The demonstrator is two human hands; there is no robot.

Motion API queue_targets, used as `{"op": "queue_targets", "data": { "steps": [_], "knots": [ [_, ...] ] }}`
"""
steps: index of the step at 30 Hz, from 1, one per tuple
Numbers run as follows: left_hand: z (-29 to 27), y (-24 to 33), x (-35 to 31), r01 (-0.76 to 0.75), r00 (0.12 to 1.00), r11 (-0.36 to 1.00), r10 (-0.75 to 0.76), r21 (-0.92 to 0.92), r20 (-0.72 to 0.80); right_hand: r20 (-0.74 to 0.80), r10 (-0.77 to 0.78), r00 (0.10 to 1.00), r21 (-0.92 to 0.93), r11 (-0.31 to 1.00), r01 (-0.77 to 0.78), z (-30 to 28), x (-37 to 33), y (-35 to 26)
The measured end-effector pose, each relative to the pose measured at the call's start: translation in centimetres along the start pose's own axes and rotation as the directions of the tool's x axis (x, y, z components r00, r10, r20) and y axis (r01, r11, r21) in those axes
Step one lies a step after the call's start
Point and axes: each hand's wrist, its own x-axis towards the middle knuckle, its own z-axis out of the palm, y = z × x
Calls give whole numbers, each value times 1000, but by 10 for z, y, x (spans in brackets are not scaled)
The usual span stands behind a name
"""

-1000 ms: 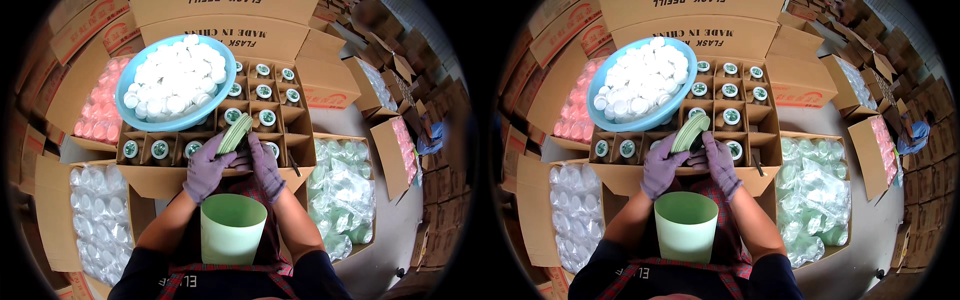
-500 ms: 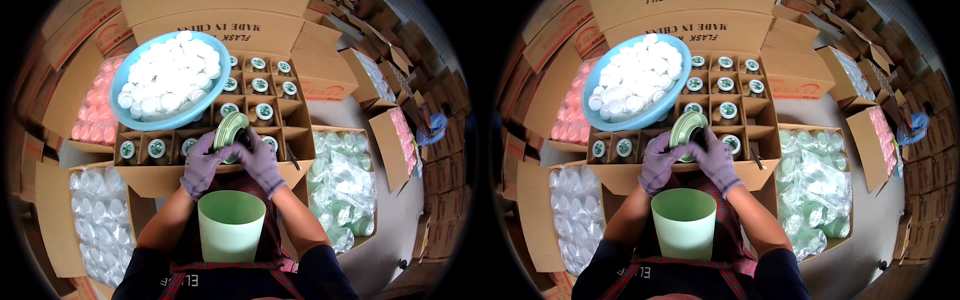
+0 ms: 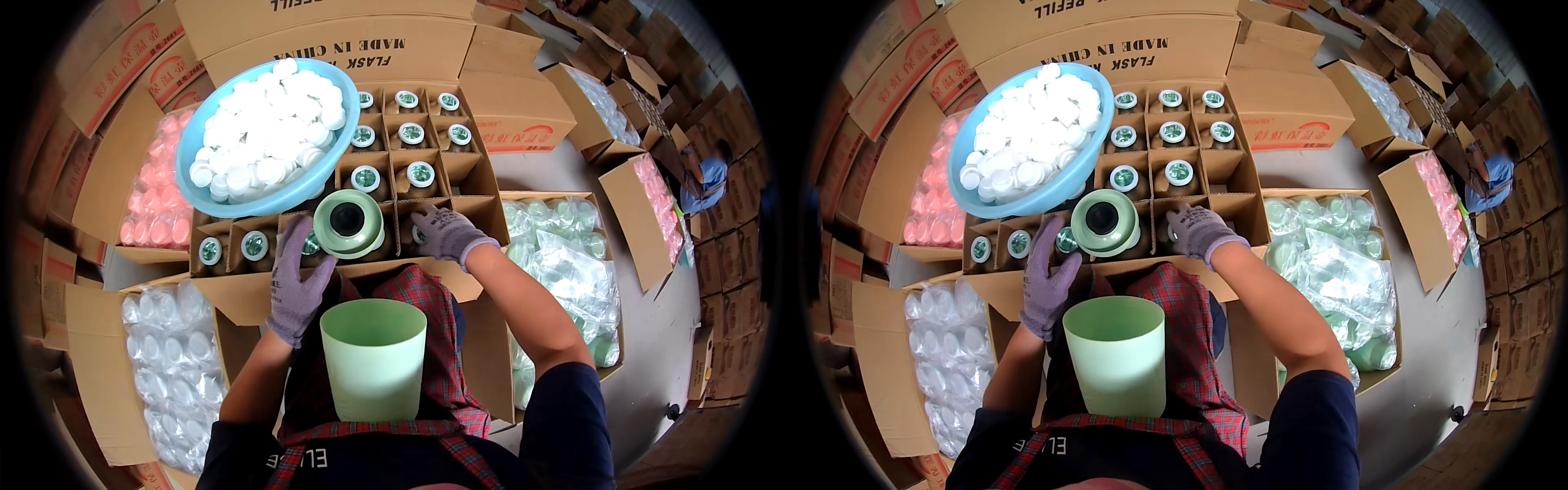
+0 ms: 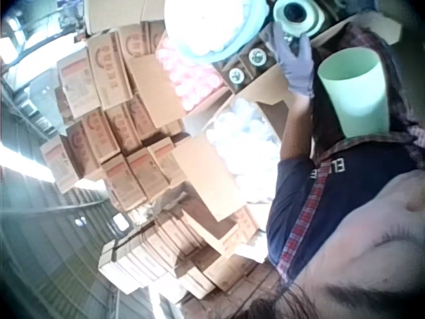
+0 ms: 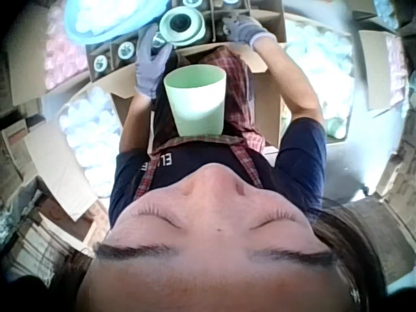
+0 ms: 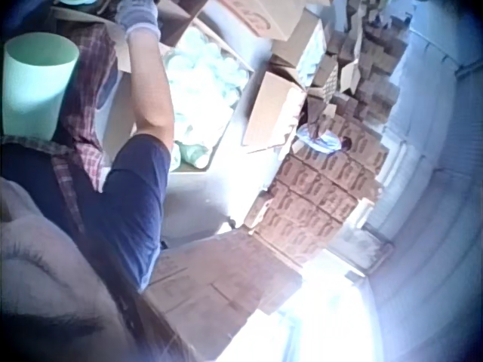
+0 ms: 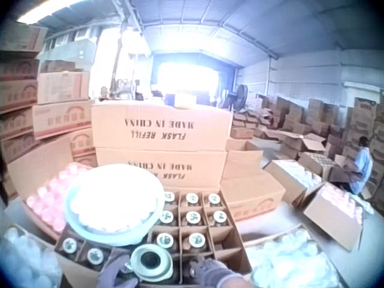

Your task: The person assembles light green thermos flasks by inserting metal liners, screwing on lids, and placing stoppers. They then wrap each completed flask in a plastic bag and place it into a cardboard box.

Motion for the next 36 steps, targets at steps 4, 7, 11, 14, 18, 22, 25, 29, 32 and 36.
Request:
{"op": "queue_targets", "data": {
  "steps": [4, 7, 11, 14, 18, 22, 25, 29, 32, 36],
  "knots": [
    [-9, 38, 27, -117, 944, 993, 104, 23, 313, -8, -39, 999, -60, 997, 39, -17, 5, -1],
    [-15, 72, 47, -264, 923, 943, 186, 204, 336, -200, 99, 975, 35, 995, -94, -110, -42, -25],
    [6, 115, 69, -468, 880, 869, 442, 161, 175, -628, -147, 764, -35, 986, 161, -181, -122, -84],
    [10, 127, 81, -525, 850, 849, 520, 52, 88, -795, -112, 596, 90, 950, 298, -169, -132, -88],
    [0, 133, 73, -164, 985, 710, 153, -684, -78, -834, 351, 426, 541, 671, 507, -85, -133, -74],
    [-2, 162, 66, 184, 983, 496, -86, -849, 164, -438, 428, 791, 743, -323, 586, 36, -138, -95],
    [3, 160, 40, 309, 944, 575, -88, -758, 318, -526, 461, 715, 567, -437, 699, -1, -135, -129],
    [-46, 106, 3, -70, 883, 978, 153, -197, 444, -398, 363, 842, 516, -671, 533, -22, -134, -66],
    [-76, 76, -36, 198, 853, 975, -123, -97, 507, -367, 309, 877, 676, -559, 480, -13, -121, -3],
    [-56, 95, -79, 160, 814, 976, -47, -145, 579, -276, 131, 952, 865, -397, 306, -14, -92, 37]
  ]
}}
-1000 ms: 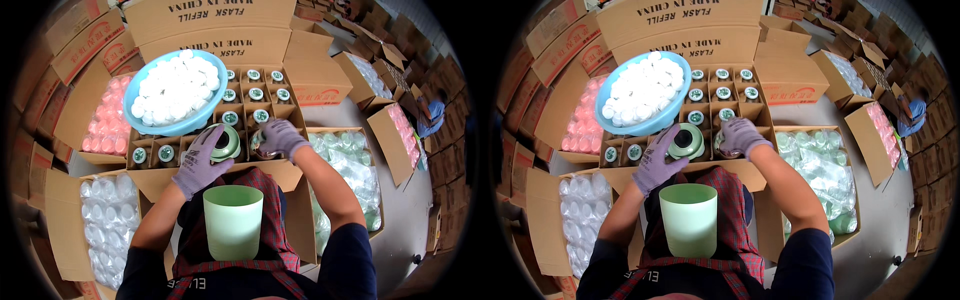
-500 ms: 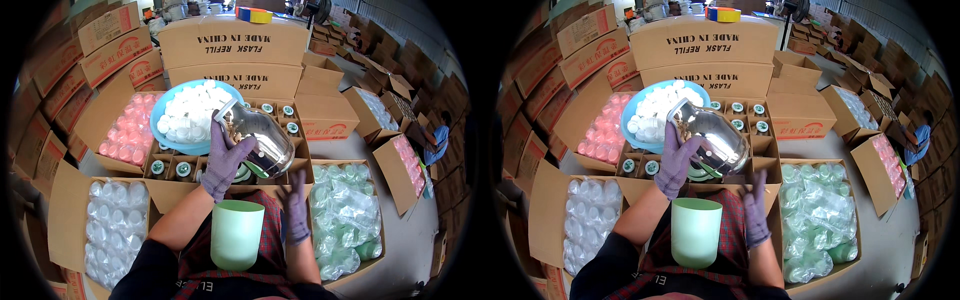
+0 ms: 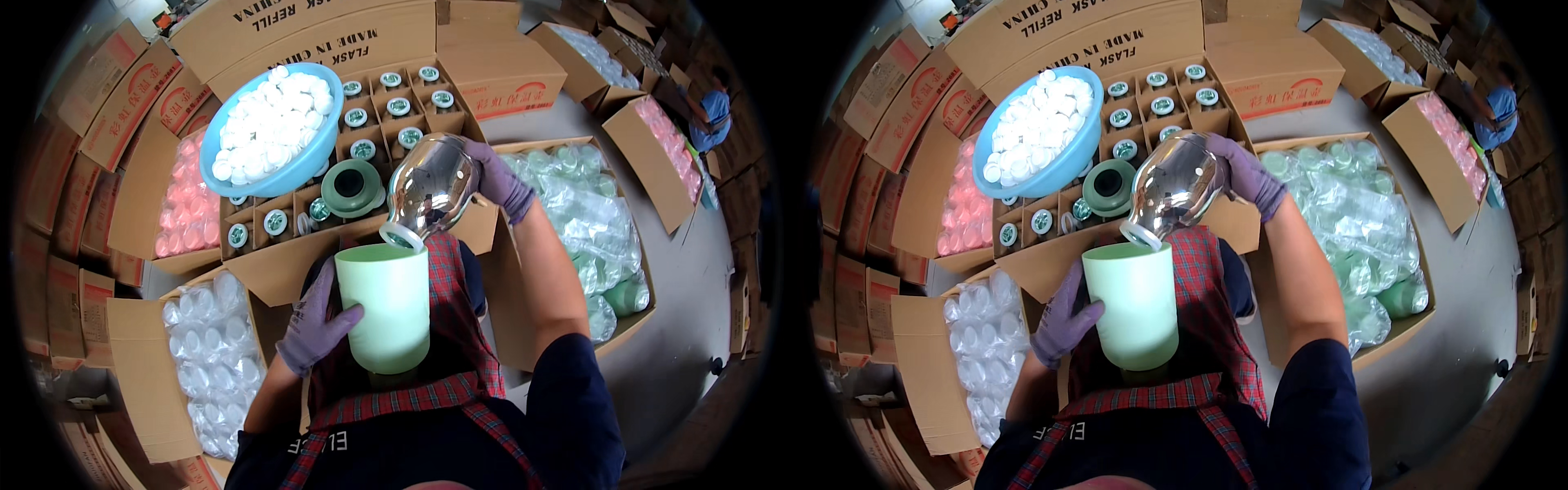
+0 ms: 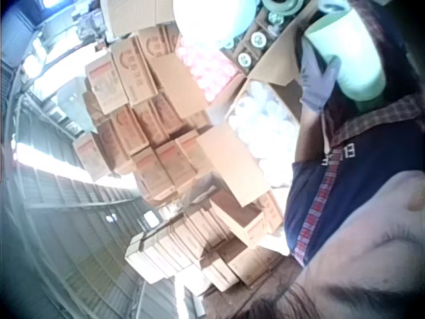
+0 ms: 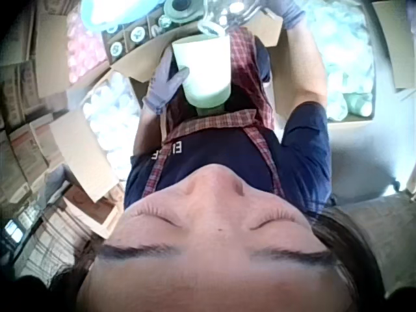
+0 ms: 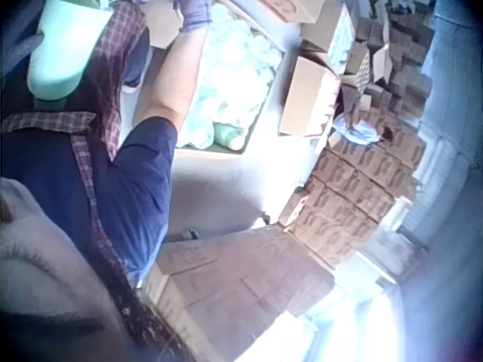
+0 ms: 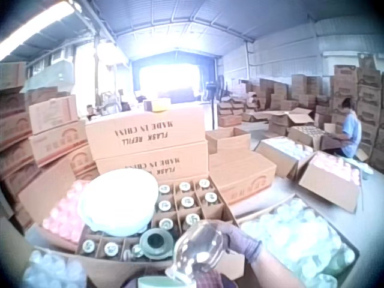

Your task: The person assembles light green thermos flasks by inserting metal liners, screwing on lids, and placing stoppers. They then wrap each completed flask in a plastic bag and place it into a cardboard box.

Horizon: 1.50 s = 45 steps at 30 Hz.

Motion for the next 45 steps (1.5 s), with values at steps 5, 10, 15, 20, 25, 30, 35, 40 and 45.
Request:
{"op": "queue_targets", "data": {
  "steps": [5, 10, 15, 20, 25, 30, 35, 40, 45],
  "knots": [
    [23, 34, -26, -100, 973, 994, 89, 39, 213, 260, 61, 964, -598, 794, 111, 37, -59, -27],
    [42, -12, -100, 38, 996, 998, -34, -51, 83, 12, 13, 1000, -285, 958, -9, 40, -201, 60],
    [48, -6, -97, 95, 994, 953, -73, -287, 86, -344, 53, 938, -352, 918, -181, 56, -291, 112],
    [54, 25, -57, -54, 989, 982, 27, -182, -148, 0, -127, 992, -811, 581, 74, 29, -334, 129],
    [63, 38, -20, -94, 984, 987, 72, -131, -163, -290, 94, 952, 260, 965, -16, 72, -322, 112],
    [41, 34, -17, -145, 987, 988, 142, -48, -71, -378, 0, 926, 113, 993, 46, 70, -303, 126],
    [-13, 6, -57, 69, 998, 979, -71, -193, -1, -352, -104, 930, 170, 970, 172, 73, -291, 121],
    [58, 60, -23, -278, 951, 711, 300, -646, -78, -153, -140, 978, 299, 937, 181, 73, -263, 126],
    [53, 99, -8, -703, 699, 709, 674, -56, -240, -189, -133, 973, 486, 848, 210, 105, -232, 116]
  ]
}}
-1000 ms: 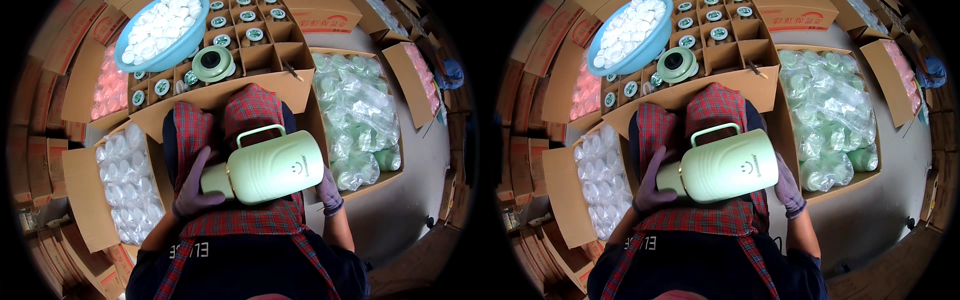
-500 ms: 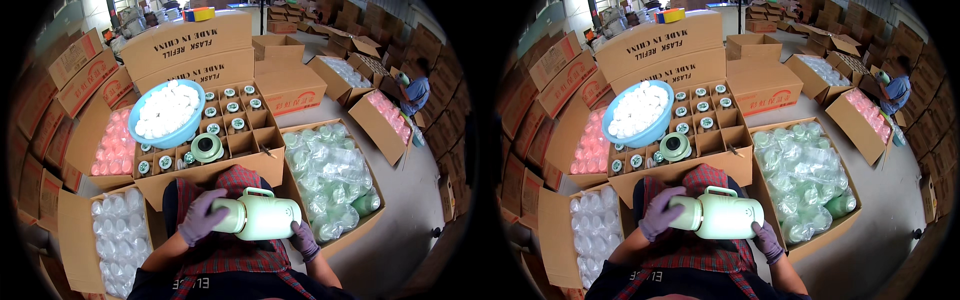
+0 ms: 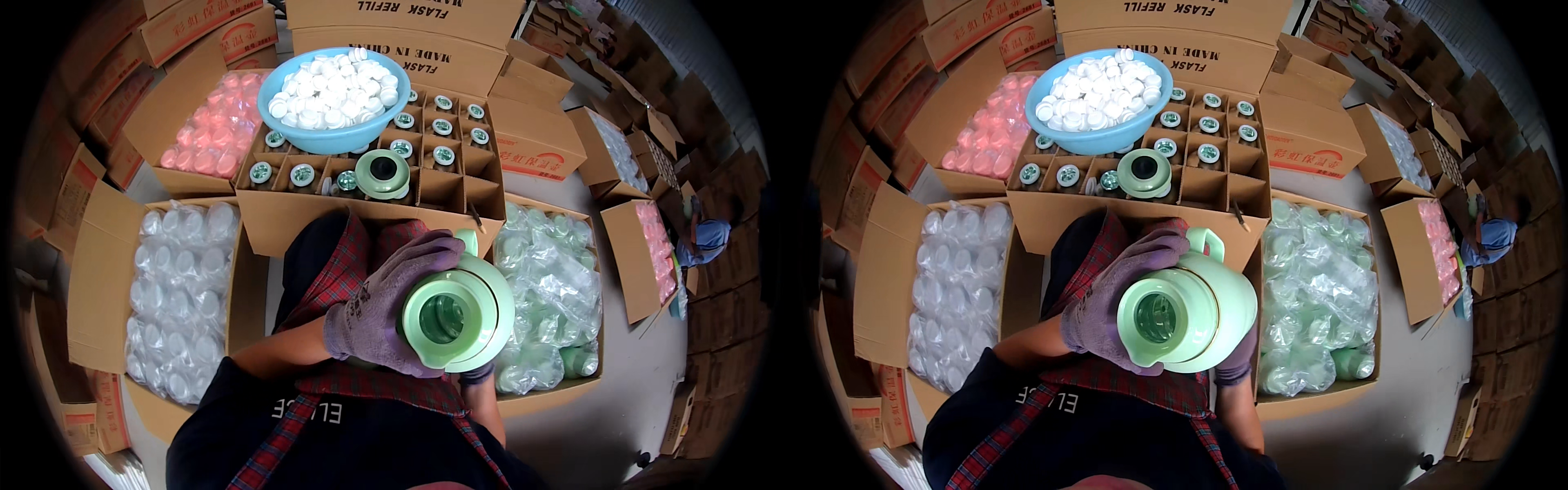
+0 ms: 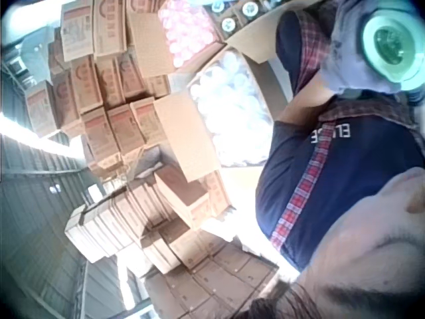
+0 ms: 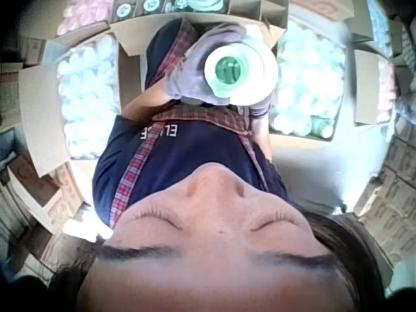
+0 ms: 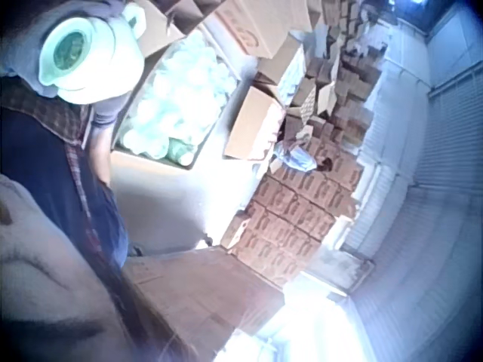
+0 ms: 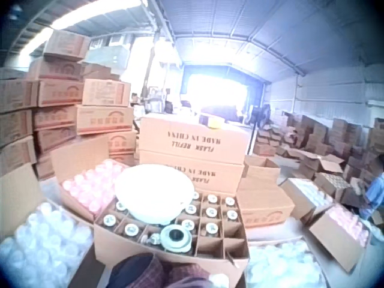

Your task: The person assembles light green thermos flasks by inserting metal liners, screwing on lids, and placing stoppers. They then wrap each completed flask in a plastic bag and place it into a cardboard box.

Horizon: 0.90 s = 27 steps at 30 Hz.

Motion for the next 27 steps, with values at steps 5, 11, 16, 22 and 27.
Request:
{"op": "queue_targets", "data": {
  "steps": [5, 11, 16, 22, 27],
  "knots": [
    [-8, 9, 8, 56, 996, 998, -56, -1, 69, 62, 46, 997, 78, 996, -51, 8, 14, 19],
    [-4, 7, 11, 68, 997, 997, -67, -36, 22, 71, 45, 996, 106, 993, -52, 10, 15, 32],
    [-5, -20, 4, 163, 983, 985, -167, -51, -77, 93, 64, 994, 140, 987, -77, 7, 3, 24],
    [1, -42, -29, 313, 950, 948, -312, -55, 15, -171, -29, 985, -182, 983, -3, -55, -17, -12],
    [-56, -50, -87, 622, 772, 726, -631, 292, -76, -314, -109, 943, -228, 973, 37, -83, -44, -55]
  ]
}}
